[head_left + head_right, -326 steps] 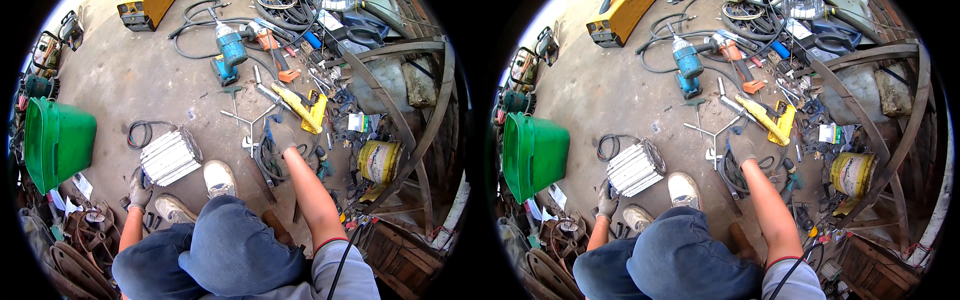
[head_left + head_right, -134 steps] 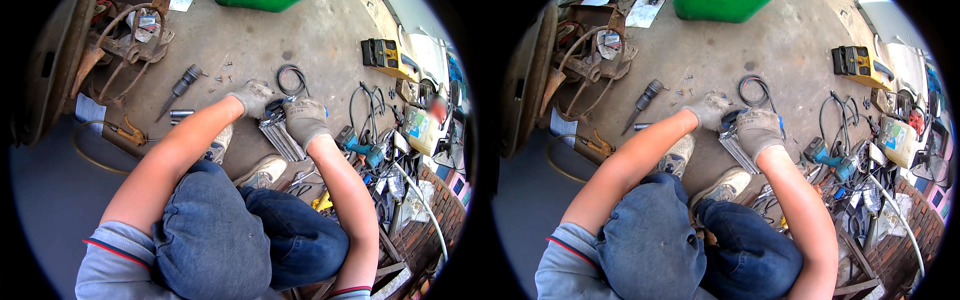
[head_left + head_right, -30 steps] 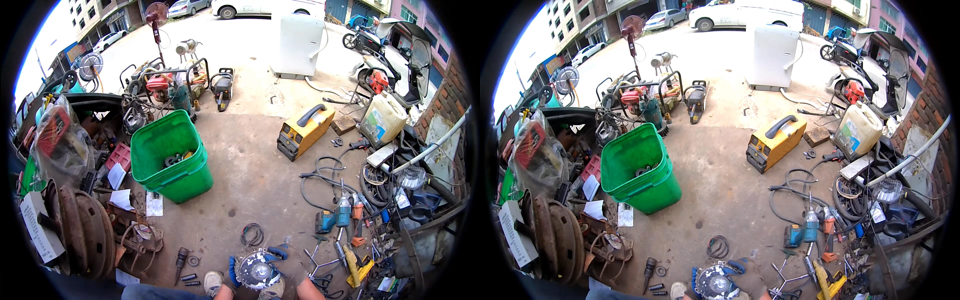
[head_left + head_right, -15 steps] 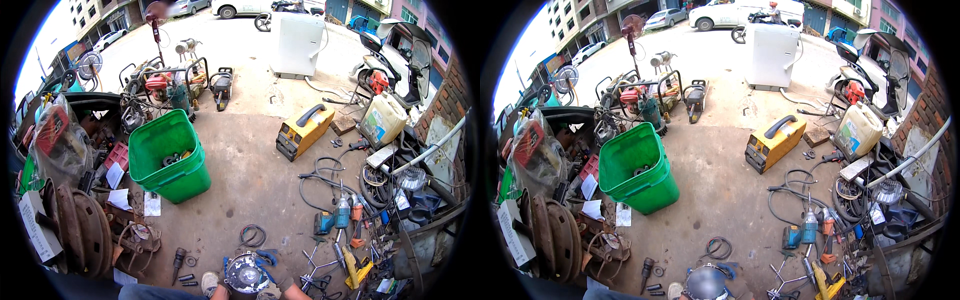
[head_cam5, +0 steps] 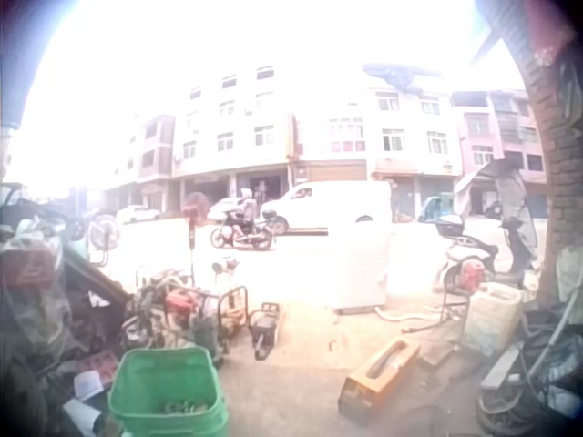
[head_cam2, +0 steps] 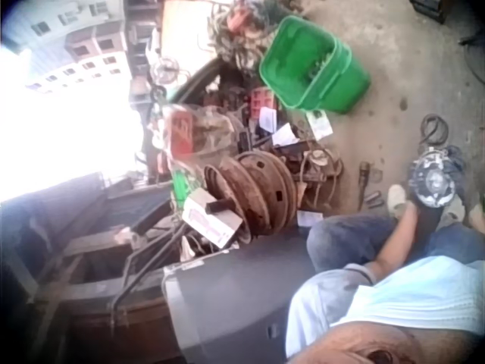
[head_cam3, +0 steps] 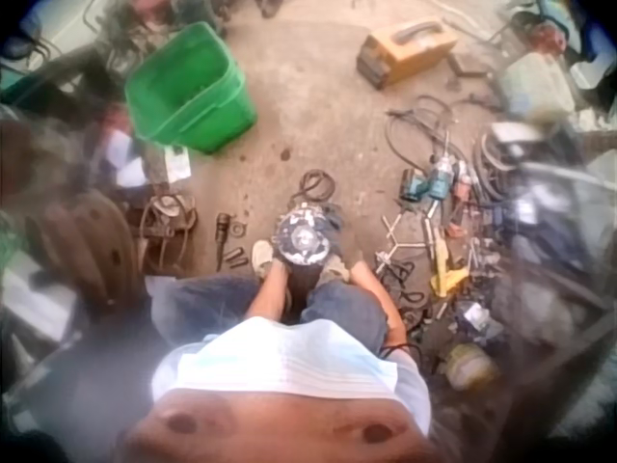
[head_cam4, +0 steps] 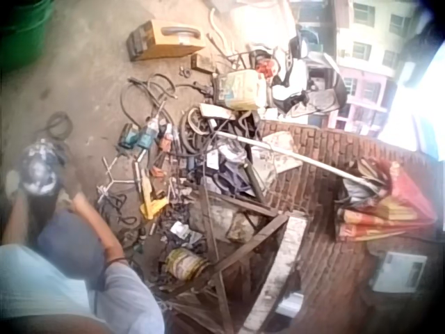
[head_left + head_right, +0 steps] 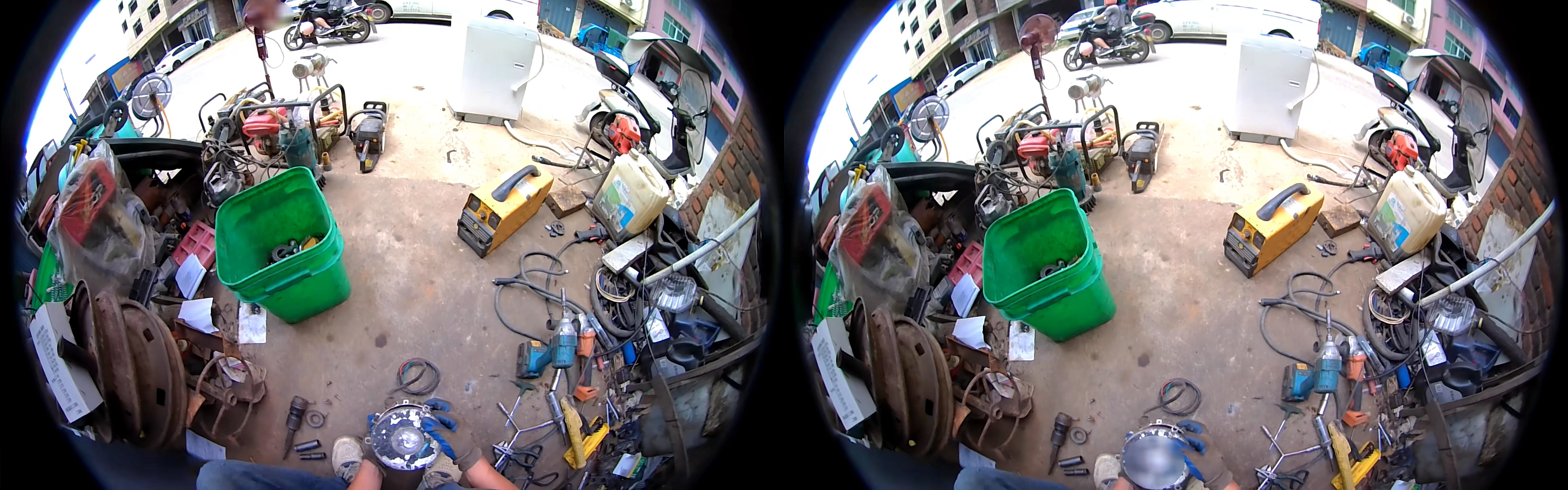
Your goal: The person disassembles a motor, separating the casing and rotor, and then uses a soldering iron to work on a circuit board. Another person assists by holding the board and using a phone.
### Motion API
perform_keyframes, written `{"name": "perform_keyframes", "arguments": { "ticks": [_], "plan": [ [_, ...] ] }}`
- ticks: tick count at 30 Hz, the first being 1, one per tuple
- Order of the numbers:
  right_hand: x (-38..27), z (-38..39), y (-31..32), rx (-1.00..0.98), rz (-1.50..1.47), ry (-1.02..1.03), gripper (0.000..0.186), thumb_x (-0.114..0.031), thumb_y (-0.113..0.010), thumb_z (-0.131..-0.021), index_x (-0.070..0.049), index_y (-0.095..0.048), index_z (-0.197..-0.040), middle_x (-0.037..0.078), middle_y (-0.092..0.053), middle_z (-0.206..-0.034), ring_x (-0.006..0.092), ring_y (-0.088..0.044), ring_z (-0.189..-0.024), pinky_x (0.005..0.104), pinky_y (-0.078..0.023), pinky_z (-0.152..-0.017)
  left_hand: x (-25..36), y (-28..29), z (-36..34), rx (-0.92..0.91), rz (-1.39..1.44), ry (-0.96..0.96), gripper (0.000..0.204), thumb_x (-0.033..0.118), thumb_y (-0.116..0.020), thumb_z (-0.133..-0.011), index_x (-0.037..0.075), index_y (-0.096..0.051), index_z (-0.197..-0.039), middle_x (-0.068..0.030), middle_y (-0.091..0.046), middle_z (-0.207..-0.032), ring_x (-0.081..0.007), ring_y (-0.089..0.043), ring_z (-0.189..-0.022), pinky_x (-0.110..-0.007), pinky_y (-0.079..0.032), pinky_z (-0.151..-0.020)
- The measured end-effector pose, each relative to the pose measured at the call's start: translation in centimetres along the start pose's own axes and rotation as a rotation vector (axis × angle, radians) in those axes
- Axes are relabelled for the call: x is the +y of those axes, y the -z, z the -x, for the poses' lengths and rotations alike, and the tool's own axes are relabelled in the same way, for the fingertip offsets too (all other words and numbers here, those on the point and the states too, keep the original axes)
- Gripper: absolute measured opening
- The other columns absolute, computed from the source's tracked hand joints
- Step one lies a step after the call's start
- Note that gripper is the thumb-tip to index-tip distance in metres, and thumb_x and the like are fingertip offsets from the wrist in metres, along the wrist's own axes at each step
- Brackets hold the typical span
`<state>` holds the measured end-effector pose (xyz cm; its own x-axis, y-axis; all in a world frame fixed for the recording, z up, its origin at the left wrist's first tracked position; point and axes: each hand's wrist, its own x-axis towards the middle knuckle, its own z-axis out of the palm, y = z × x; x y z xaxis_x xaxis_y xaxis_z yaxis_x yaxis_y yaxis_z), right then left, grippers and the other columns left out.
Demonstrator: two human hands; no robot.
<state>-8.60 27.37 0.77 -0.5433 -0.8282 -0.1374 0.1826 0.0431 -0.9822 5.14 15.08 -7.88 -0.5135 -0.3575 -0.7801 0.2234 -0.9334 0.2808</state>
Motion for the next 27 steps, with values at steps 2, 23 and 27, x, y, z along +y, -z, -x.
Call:
{"name": "perform_keyframes", "arguments": {
  "ticks": [2,23,27],
  "plan": [
    [0.6,-0.3,0.0,0.001,0.055,0.079,0.026,-0.009,-0.068,-0.083,0.004,-0.068,-0.105,0.015,-0.057,-0.124,0.0231,-0.054,-0.113,0.0323,-0.043,-0.096,0.1,0.0,-0.1,0.001,-0.004,-0.004,0.035,0.034,-0.053,-0.097,0.004,-0.066,-0.109,-0.0066,-0.068,-0.104,-0.0179,-0.063,-0.094,-0.034,-0.049,-0.084],
    [4.3,0.4,1.7,0.011,0.100,-0.135,0.041,-0.007,-0.060,-0.087,0.008,-0.056,-0.125,0.014,-0.062,-0.122,0.0175,-0.058,-0.110,0.0312,-0.045,-0.098,0.8,4.0,1.4,0.148,-1.394,-0.419,0.036,0.034,-0.053,-0.097,0.003,-0.065,-0.110,-0.0078,-0.068,-0.104,-0.0168,-0.063,-0.094,-0.033,-0.049,-0.085],
    [-0.5,-0.3,0.7,-0.048,0.174,-0.088,0.045,-0.016,-0.061,-0.088,0.005,-0.055,-0.127,0.016,-0.063,-0.123,0.0210,-0.060,-0.110,0.0334,-0.045,-0.098,5.5,0.3,3.4,0.333,-1.224,-0.750,0.034,0.032,-0.053,-0.096,0.003,-0.066,-0.110,-0.0109,-0.069,-0.105,-0.0221,-0.064,-0.095,-0.034,-0.049,-0.087]
  ]
}}
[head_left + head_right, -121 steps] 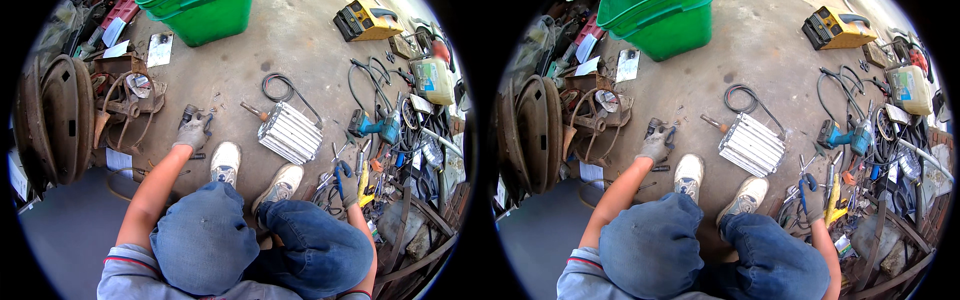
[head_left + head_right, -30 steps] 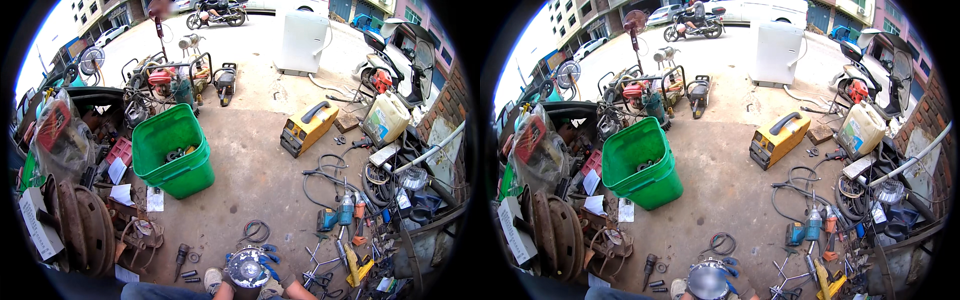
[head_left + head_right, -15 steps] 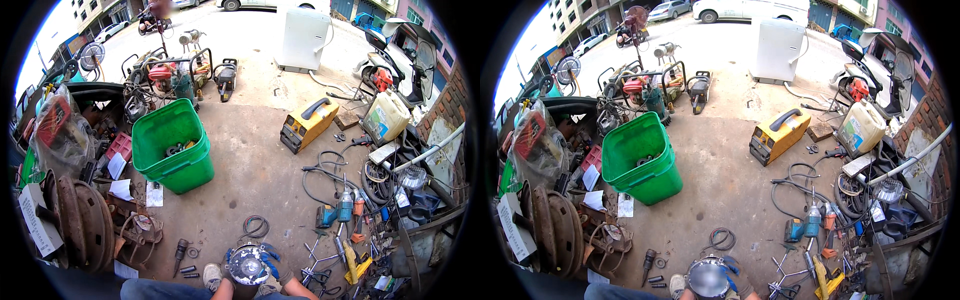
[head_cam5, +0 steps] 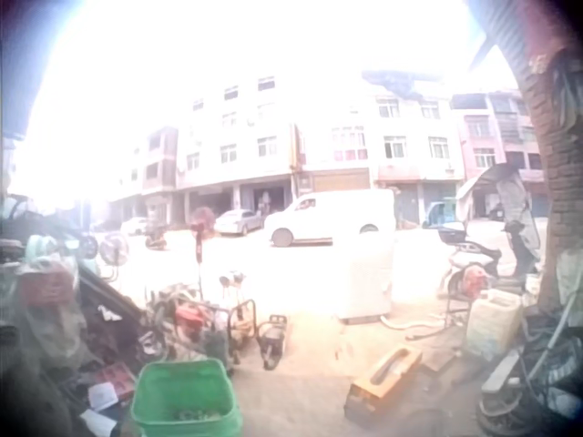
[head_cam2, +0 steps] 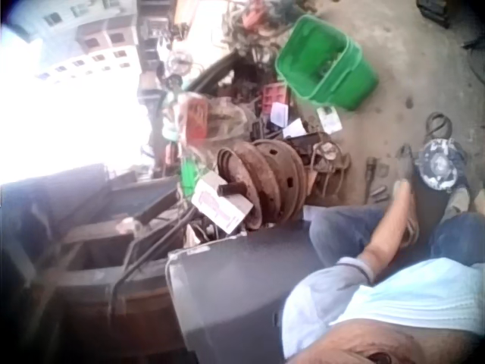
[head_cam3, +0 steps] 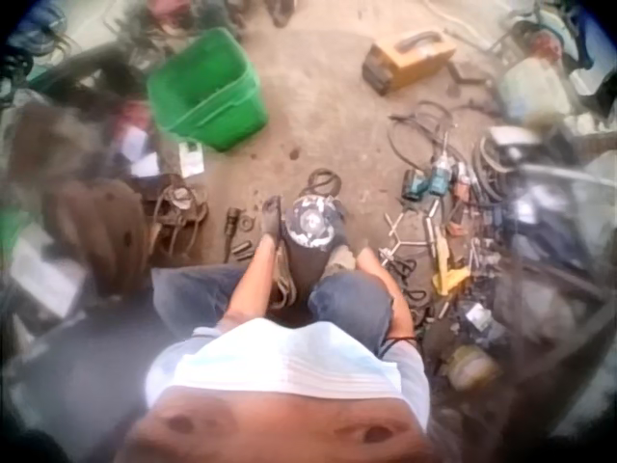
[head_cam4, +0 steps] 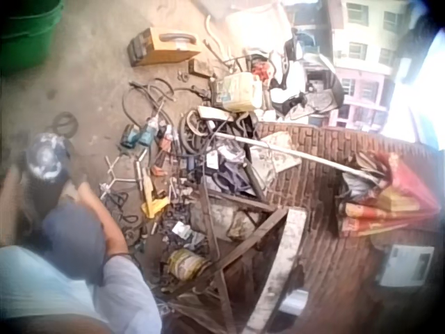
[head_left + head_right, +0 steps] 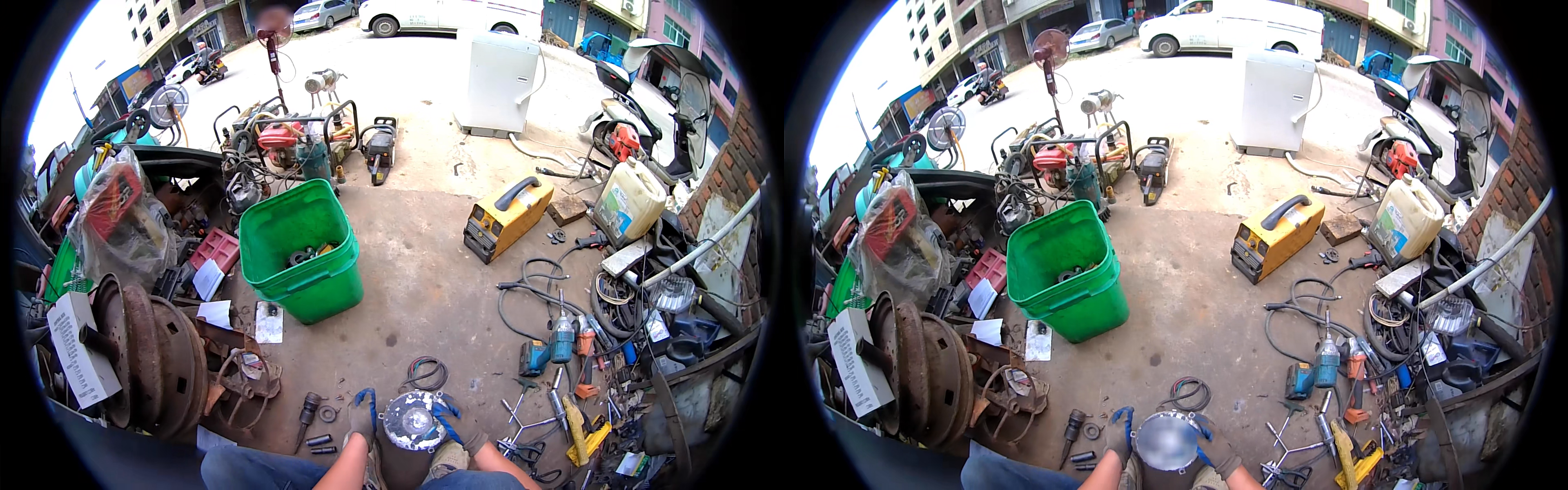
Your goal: The person disassembles a motor, separating the casing and rotor, and then uses a soldering iron to work on a circuit board. Another person assists by holding the board and using a phone.
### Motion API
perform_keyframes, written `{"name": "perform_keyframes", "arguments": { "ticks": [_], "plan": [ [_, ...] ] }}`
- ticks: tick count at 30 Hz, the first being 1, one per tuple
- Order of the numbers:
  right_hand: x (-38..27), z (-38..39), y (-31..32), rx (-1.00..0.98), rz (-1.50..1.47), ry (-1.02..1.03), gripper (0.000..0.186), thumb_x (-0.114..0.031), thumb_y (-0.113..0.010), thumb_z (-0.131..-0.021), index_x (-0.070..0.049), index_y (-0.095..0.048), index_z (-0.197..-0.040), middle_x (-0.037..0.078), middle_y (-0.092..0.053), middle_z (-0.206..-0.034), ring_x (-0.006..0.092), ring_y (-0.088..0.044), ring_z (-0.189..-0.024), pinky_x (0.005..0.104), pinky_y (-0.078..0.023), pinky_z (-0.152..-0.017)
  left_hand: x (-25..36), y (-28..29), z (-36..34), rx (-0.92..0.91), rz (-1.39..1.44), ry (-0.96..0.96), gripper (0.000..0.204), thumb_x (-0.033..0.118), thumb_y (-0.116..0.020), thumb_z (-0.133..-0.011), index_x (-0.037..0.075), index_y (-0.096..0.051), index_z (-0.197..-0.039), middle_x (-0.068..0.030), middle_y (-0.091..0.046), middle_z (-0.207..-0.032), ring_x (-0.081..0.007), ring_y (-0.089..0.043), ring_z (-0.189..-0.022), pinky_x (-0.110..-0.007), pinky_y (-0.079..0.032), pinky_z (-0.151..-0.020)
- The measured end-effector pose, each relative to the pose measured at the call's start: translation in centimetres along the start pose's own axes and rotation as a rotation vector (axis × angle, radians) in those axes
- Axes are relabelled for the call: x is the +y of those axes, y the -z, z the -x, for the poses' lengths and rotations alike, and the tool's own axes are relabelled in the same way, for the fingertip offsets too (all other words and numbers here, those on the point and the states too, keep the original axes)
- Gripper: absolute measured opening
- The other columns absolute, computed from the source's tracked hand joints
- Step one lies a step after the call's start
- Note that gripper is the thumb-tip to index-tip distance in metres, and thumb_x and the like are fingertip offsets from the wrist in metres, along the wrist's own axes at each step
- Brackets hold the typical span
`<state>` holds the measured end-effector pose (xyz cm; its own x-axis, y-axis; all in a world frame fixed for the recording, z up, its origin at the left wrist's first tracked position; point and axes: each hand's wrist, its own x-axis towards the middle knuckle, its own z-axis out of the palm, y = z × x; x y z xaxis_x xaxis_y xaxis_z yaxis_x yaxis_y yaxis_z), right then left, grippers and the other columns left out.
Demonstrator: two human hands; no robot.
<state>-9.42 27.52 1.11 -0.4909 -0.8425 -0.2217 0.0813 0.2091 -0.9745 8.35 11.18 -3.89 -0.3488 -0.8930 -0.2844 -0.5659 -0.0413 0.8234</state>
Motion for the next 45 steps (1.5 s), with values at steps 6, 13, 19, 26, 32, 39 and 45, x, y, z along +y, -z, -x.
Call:
{"name": "perform_keyframes", "arguments": {
  "ticks": [6,13,19,26,32,39,45],
  "plan": [
    [-6.4,-0.9,2.2,-0.247,0.329,-0.185,0.046,-0.027,-0.061,-0.089,-0.003,-0.058,-0.127,0.017,-0.065,-0.119,0.0243,-0.062,-0.108,0.0365,-0.046,-0.095,15.9,5.8,-1.6,-0.341,-0.147,-0.043,0.038,0.032,-0.055,-0.094,0.001,-0.064,-0.114,-0.0180,-0.064,-0.119,-0.0306,-0.062,-0.108,-0.038,-0.047,-0.092],
    [-10.1,-2.4,1.8,-0.422,0.588,-0.343,0.051,-0.039,-0.055,-0.092,-0.006,-0.056,-0.130,0.020,-0.063,-0.122,0.0314,-0.061,-0.111,0.0384,-0.045,-0.096,8.0,7.1,-0.6,-0.920,-0.545,-0.738,0.050,0.021,-0.069,-0.078,0.004,-0.057,-0.124,-0.0178,-0.055,-0.132,-0.0333,-0.054,-0.119,-0.041,-0.048,-0.095],
    [-8.4,-2.6,2.5,-0.422,0.726,-0.342,0.059,-0.049,-0.050,-0.091,-0.004,-0.058,-0.128,0.023,-0.062,-0.122,0.0337,-0.061,-0.111,0.0387,-0.046,-0.095,6.8,4.0,0.4,-0.789,-0.451,-0.866,0.059,0.036,-0.078,-0.066,0.006,-0.059,-0.113,-0.0153,-0.066,-0.108,-0.0359,-0.063,-0.099,-0.042,-0.051,-0.085],
    [-10.4,-3.1,3.0,-0.485,0.570,-0.810,0.050,-0.050,-0.058,-0.089,-0.009,-0.065,-0.118,0.005,-0.066,-0.086,0.0136,-0.059,-0.072,0.0290,-0.049,-0.060,10.7,3.9,2.6,-0.785,0.330,0.272,0.019,0.016,-0.060,-0.092,0.002,-0.066,-0.103,-0.0050,-0.069,-0.091,-0.0121,-0.065,-0.083,-0.029,-0.055,-0.071],
    [-11.8,-3.6,3.2,-0.270,0.202,-0.746,0.053,-0.052,-0.065,-0.086,-0.007,-0.066,-0.115,0.006,-0.069,-0.093,0.0150,-0.064,-0.077,0.0281,-0.054,-0.067,4.6,2.5,-0.3,-0.737,0.345,-0.072,0.019,0.015,-0.061,-0.092,0.001,-0.066,-0.103,-0.0043,-0.069,-0.092,-0.0119,-0.065,-0.080,-0.029,-0.055,-0.069],
    [-24.2,-4.4,1.0,-0.442,1.251,-0.392,0.066,-0.051,-0.057,-0.086,-0.006,-0.053,-0.135,0.019,-0.055,-0.134,0.0327,-0.052,-0.125,0.0384,-0.042,-0.102,6.2,3.0,-0.2,-0.786,-0.062,-0.413,0.031,0.014,-0.069,-0.079,0.006,-0.064,-0.108,-0.0074,-0.068,-0.098,-0.0213,-0.065,-0.092,-0.035,-0.051,-0.081],
    [-28.1,-3.9,-1.2,-0.340,1.079,-0.406,0.066,-0.047,-0.059,-0.085,-0.003,-0.053,-0.134,0.020,-0.056,-0.133,0.0317,-0.054,-0.123,0.0370,-0.043,-0.101,13.1,4.4,2.5,-0.645,0.409,0.319,0.022,0.019,-0.064,-0.088,0.007,-0.065,-0.106,-0.0017,-0.066,-0.096,-0.0116,-0.065,-0.085,-0.027,-0.054,-0.068]
  ]
}}
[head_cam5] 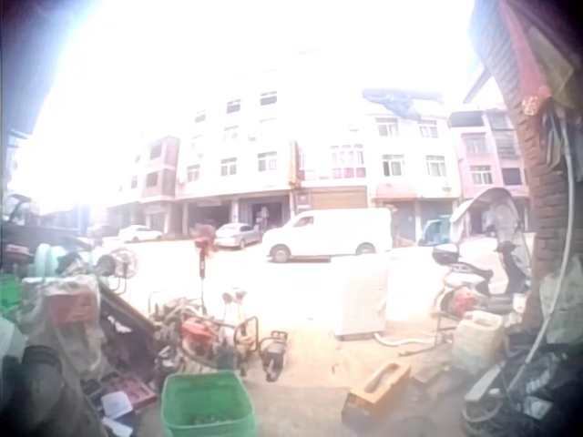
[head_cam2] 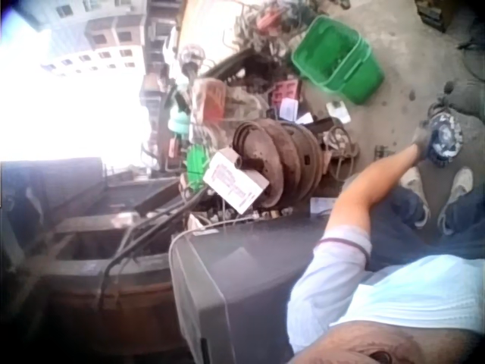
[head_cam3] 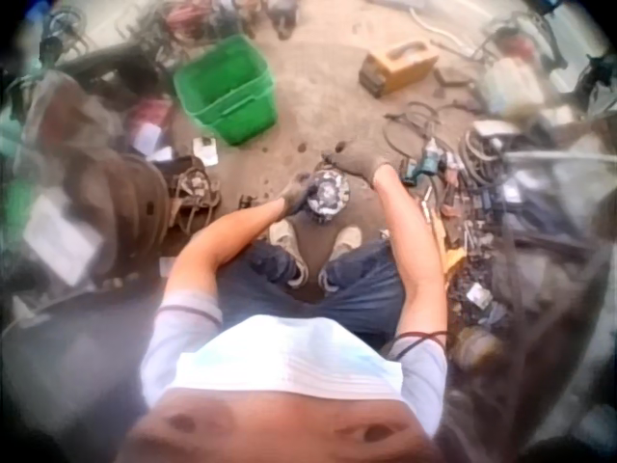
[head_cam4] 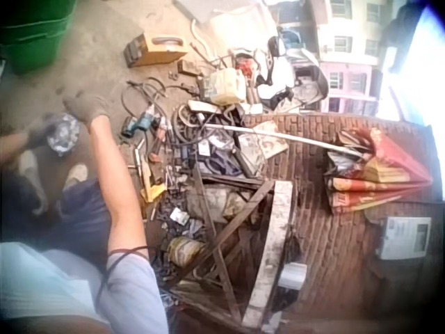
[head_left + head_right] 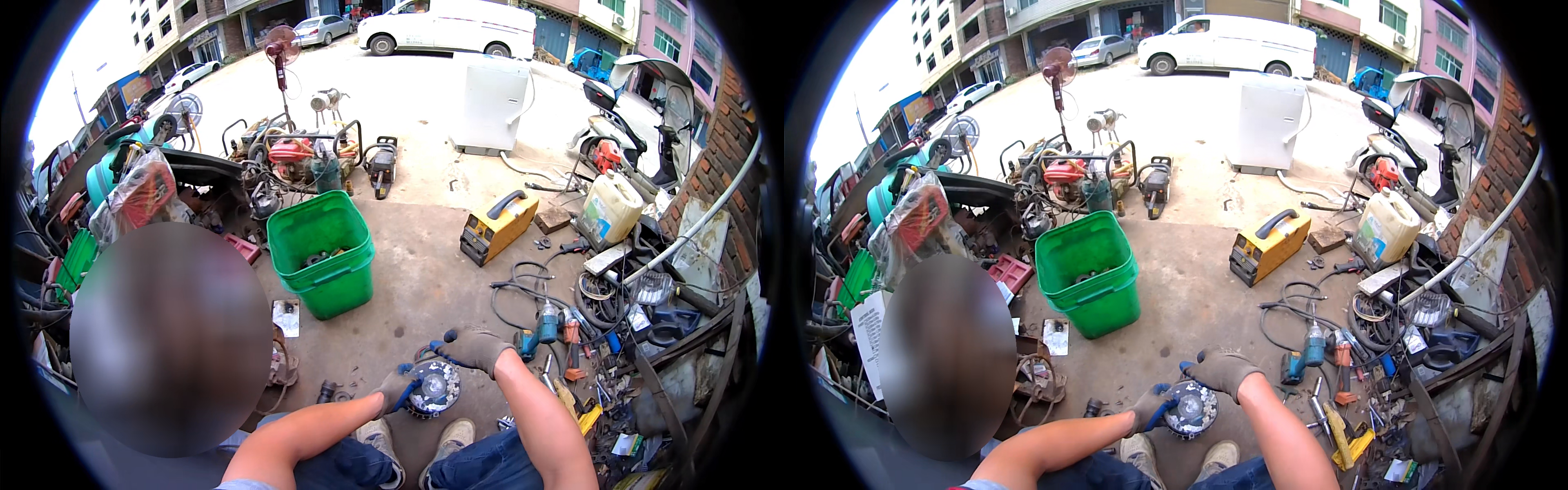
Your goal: The person disassembles a motor, separating the casing and rotor, and then uses a soldering iron to work on a circuit board. Another person assists by holding the board and using a phone.
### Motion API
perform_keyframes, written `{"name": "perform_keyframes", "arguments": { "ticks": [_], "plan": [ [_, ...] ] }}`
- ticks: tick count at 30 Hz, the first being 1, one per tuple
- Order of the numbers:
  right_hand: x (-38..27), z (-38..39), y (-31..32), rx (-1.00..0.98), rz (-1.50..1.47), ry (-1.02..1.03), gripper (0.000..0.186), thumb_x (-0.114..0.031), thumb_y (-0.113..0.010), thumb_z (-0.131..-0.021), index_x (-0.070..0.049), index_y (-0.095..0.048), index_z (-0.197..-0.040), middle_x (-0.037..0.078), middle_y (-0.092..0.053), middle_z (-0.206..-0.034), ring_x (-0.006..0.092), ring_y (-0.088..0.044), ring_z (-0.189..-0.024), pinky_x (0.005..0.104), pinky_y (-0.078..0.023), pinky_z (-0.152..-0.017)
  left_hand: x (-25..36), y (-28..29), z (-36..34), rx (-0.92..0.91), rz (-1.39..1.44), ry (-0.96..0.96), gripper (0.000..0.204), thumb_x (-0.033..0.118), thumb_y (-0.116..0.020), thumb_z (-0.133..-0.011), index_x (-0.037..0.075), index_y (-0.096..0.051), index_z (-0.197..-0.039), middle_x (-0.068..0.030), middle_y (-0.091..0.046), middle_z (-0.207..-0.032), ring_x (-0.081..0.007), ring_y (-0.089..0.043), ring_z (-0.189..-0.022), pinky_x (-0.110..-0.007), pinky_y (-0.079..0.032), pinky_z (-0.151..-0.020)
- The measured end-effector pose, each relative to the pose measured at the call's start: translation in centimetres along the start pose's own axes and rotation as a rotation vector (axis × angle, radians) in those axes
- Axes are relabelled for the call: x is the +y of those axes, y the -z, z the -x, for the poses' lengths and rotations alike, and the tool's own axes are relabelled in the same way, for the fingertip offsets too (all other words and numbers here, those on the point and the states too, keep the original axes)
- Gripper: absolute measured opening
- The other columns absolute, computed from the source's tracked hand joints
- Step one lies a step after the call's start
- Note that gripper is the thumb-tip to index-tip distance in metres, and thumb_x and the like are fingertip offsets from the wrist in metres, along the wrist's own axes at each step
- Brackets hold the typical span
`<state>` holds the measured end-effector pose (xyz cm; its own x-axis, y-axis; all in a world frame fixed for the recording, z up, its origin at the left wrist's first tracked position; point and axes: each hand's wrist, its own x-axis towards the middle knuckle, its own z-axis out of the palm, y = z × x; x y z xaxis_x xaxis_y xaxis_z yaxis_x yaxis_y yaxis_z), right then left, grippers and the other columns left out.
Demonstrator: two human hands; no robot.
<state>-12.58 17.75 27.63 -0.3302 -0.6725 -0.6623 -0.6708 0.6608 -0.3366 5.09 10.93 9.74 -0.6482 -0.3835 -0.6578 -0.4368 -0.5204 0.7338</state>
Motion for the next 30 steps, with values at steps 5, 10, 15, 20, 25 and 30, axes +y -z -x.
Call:
{"name": "perform_keyframes", "arguments": {
  "ticks": [5,10,15,20,25,30],
  "plan": [
    [5.7,-4.0,-6.7,-0.045,-0.072,-0.096,0.059,-0.043,-0.060,-0.080,0.001,-0.063,-0.120,0.025,-0.065,-0.115,0.0352,-0.064,-0.107,0.0390,-0.048,-0.090,-4.6,1.7,-5.2,-0.218,-1.193,-0.879,0.021,0.022,-0.067,-0.083,0.011,-0.064,-0.101,-0.0061,-0.067,-0.098,-0.0201,-0.066,-0.088,-0.034,-0.054,-0.066],
    [5.4,-6.4,-10.4,-0.011,-0.356,-0.051,0.053,-0.041,-0.058,-0.082,0.001,-0.066,-0.112,0.024,-0.067,-0.109,0.0337,-0.066,-0.100,0.0389,-0.049,-0.086,-12.1,4.9,-9.8,-0.269,-0.433,-0.613,0.051,0.028,-0.079,-0.065,0.009,-0.059,-0.108,-0.0155,-0.067,-0.104,-0.0343,-0.064,-0.098,-0.042,-0.051,-0.084],
    [6.9,-6.4,-11.3,0.076,-0.373,-0.094,0.051,-0.039,-0.059,-0.082,0.001,-0.066,-0.112,0.022,-0.068,-0.109,0.0326,-0.066,-0.102,0.0376,-0.049,-0.088,-4.2,1.8,-3.6,-0.362,-0.739,-0.598,0.030,0.024,-0.061,-0.089,0.009,-0.059,-0.114,-0.0065,-0.067,-0.099,-0.0216,-0.067,-0.086,-0.037,-0.058,-0.071],
    [5.7,-7.3,-8.8,0.226,-0.637,-0.069,0.032,-0.029,-0.061,-0.084,-0.003,-0.069,-0.101,0.020,-0.070,-0.093,0.0320,-0.068,-0.087,0.0370,-0.052,-0.076,4.4,-0.4,1.9,-0.134,0.432,0.083,0.034,0.027,-0.055,-0.097,0.014,-0.051,-0.128,-0.0057,-0.065,-0.113,-0.0197,-0.068,-0.095,-0.040,-0.060,-0.073],
    [9.7,-5.7,-4.6,0.555,0.341,0.760,0.029,-0.021,-0.062,-0.085,-0.003,-0.063,-0.108,0.016,-0.069,-0.094,0.0302,-0.068,-0.082,0.0377,-0.055,-0.071,10.5,-2.1,5.0,-0.181,0.387,0.023,0.034,0.027,-0.055,-0.098,0.011,-0.049,-0.127,-0.0069,-0.066,-0.112,-0.0185,-0.070,-0.089,-0.036,-0.062,-0.067],
    [7.7,-2.8,-2.1,0.676,-0.046,0.765,0.035,-0.012,-0.064,-0.080,-0.008,-0.061,-0.114,0.014,-0.067,-0.107,0.0320,-0.064,-0.096,0.0386,-0.052,-0.085,14.2,-0.9,7.3,-0.290,0.355,-0.068,0.035,0.025,-0.055,-0.098,0.005,-0.050,-0.126,-0.0127,-0.066,-0.111,-0.0215,-0.071,-0.089,-0.035,-0.063,-0.069]
  ]
}}
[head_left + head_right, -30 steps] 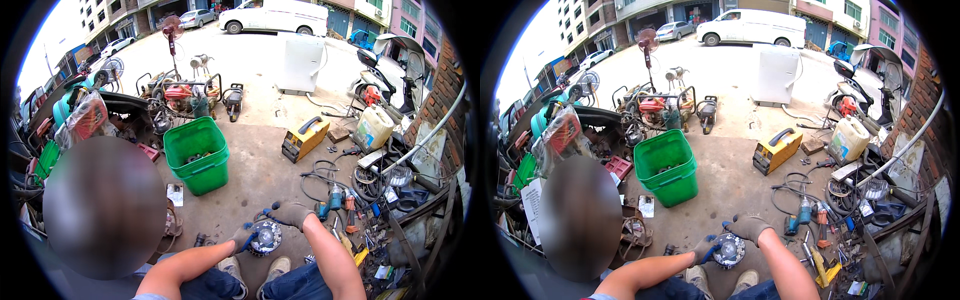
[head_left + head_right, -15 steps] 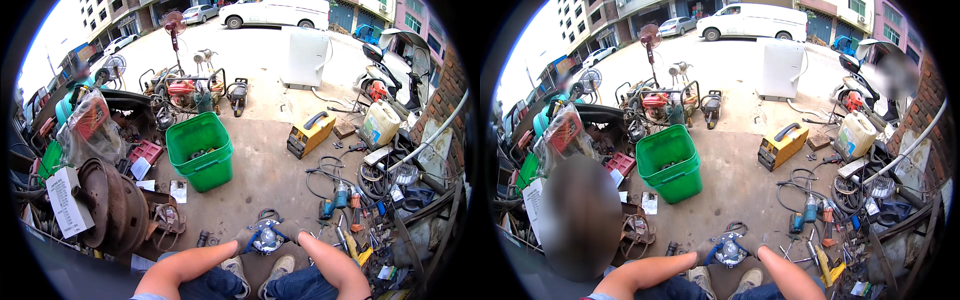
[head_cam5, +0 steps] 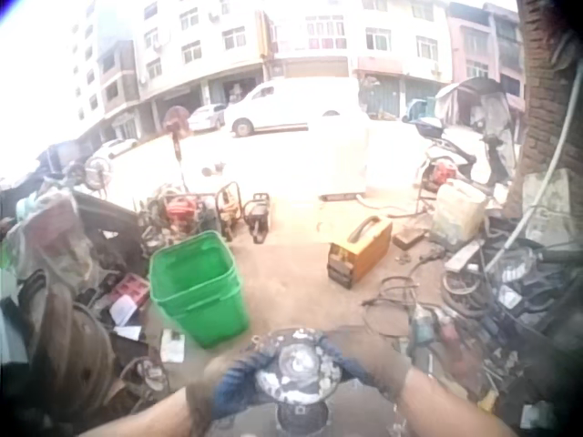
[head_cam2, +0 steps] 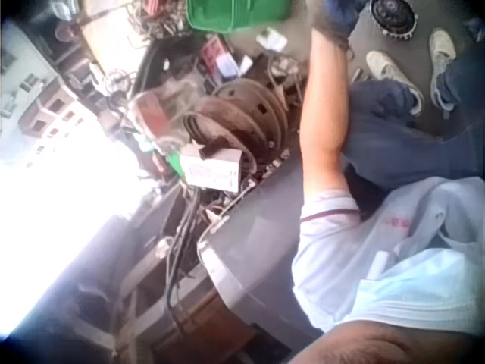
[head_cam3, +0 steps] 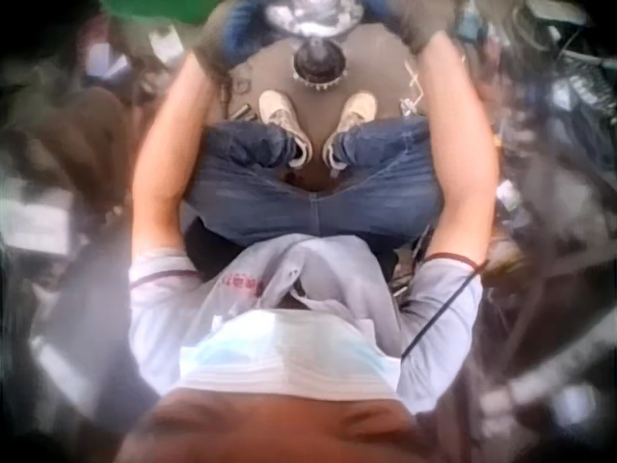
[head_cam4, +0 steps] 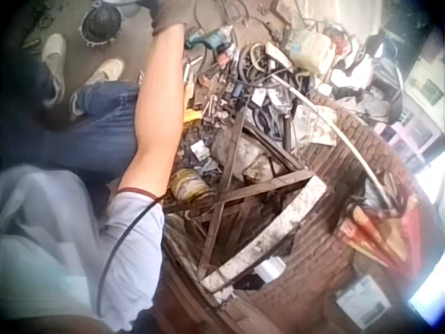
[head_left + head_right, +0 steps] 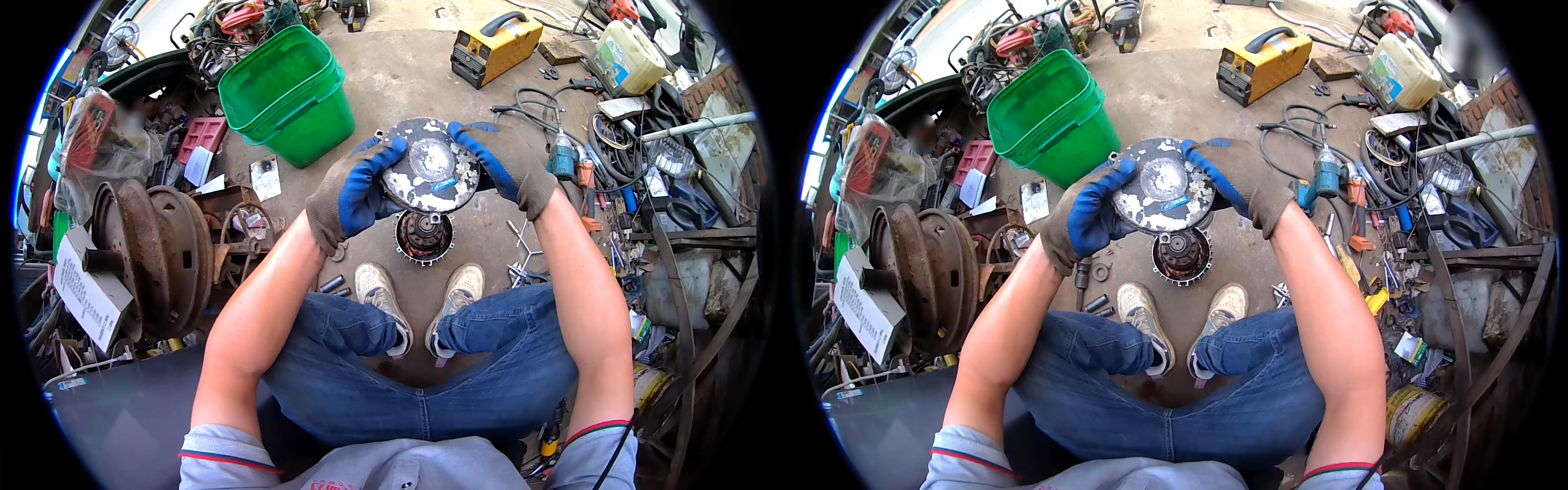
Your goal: The person disassembles a motor, separating the casing and rotor, and then uses a soldering iron to work on a circuit board. Another person assists by holding the board and using a phone.
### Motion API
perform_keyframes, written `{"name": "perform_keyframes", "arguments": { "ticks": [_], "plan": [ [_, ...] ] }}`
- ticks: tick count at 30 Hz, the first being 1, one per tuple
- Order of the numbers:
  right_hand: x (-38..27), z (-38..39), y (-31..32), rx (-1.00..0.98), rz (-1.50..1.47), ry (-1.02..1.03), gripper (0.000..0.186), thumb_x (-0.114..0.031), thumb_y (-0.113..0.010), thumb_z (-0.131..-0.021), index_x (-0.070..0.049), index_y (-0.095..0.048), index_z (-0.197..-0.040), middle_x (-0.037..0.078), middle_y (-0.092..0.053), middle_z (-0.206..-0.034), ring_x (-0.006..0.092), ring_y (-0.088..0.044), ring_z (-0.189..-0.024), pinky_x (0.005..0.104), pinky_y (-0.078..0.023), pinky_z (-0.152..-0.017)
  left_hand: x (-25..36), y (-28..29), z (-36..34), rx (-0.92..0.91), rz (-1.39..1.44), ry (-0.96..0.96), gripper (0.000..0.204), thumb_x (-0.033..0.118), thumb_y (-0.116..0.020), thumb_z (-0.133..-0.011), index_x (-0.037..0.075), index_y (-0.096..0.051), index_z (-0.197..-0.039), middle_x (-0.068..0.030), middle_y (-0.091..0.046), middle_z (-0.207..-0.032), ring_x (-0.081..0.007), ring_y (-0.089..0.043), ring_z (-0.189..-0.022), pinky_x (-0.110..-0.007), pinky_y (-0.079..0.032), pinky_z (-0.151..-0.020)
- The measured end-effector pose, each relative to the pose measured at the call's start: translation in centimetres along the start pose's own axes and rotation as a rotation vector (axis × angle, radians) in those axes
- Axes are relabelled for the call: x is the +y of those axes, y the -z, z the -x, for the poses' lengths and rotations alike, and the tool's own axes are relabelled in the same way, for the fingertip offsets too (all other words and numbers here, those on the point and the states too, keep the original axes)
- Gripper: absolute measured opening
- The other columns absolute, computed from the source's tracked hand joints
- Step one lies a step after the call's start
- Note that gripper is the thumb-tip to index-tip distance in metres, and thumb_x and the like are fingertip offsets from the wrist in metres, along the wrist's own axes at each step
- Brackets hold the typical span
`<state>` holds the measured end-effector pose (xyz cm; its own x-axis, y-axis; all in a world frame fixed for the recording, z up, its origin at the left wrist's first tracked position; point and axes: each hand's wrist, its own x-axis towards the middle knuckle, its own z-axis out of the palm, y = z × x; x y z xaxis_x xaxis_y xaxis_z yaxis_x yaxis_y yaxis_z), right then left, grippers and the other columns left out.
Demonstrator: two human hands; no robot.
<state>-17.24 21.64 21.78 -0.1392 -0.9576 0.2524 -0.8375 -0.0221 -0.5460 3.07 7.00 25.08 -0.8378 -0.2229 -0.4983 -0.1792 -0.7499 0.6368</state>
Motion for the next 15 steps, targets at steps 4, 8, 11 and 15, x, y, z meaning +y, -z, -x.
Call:
{"name": "perform_keyframes", "arguments": {
  "ticks": [4,8,11,15],
  "plan": [
    [-2.4,-0.6,1.2,-0.148,-0.049,-0.257,0.035,-0.022,-0.047,-0.097,-0.003,-0.059,-0.125,0.016,-0.061,-0.124,0.0283,-0.061,-0.110,0.0360,-0.049,-0.095,-0.3,1.2,-0.5,-0.032,0.007,0.021,0.037,0.025,-0.056,-0.097,0.004,-0.051,-0.127,-0.0133,-0.066,-0.113,-0.0232,-0.070,-0.092,-0.037,-0.062,-0.077],
    [-4.9,-1.9,2.5,-0.144,-0.312,-0.480,0.034,-0.016,-0.047,-0.097,-0.004,-0.057,-0.127,0.017,-0.060,-0.126,0.0299,-0.060,-0.111,0.0345,-0.049,-0.097,-0.1,1.5,-0.4,0.009,0.010,-0.011,0.033,0.025,-0.054,-0.098,0.004,-0.052,-0.124,-0.0129,-0.066,-0.111,-0.0229,-0.070,-0.092,-0.038,-0.062,-0.077],
    [-3.9,-2.1,2.1,-0.131,-0.567,-0.699,0.039,-0.025,-0.057,-0.095,-0.006,-0.056,-0.129,0.013,-0.064,-0.117,0.0230,-0.063,-0.101,0.0322,-0.054,-0.086,0.0,2.2,-1.5,0.045,-0.042,-0.048,0.031,0.022,-0.058,-0.096,0.006,-0.052,-0.122,-0.0108,-0.067,-0.109,-0.0213,-0.069,-0.093,-0.037,-0.062,-0.075],
    [-1.5,-2.1,1.3,-0.088,-0.498,-0.802,0.054,-0.043,-0.063,-0.091,-0.005,-0.056,-0.129,0.005,-0.064,-0.102,0.0097,-0.061,-0.076,0.0238,-0.054,-0.069,0.0,2.6,-2.5,0.117,-0.282,-0.143,0.032,0.022,-0.066,-0.092,0.007,-0.055,-0.119,-0.0054,-0.067,-0.104,-0.0134,-0.066,-0.088,-0.030,-0.058,-0.074]
  ]
}}
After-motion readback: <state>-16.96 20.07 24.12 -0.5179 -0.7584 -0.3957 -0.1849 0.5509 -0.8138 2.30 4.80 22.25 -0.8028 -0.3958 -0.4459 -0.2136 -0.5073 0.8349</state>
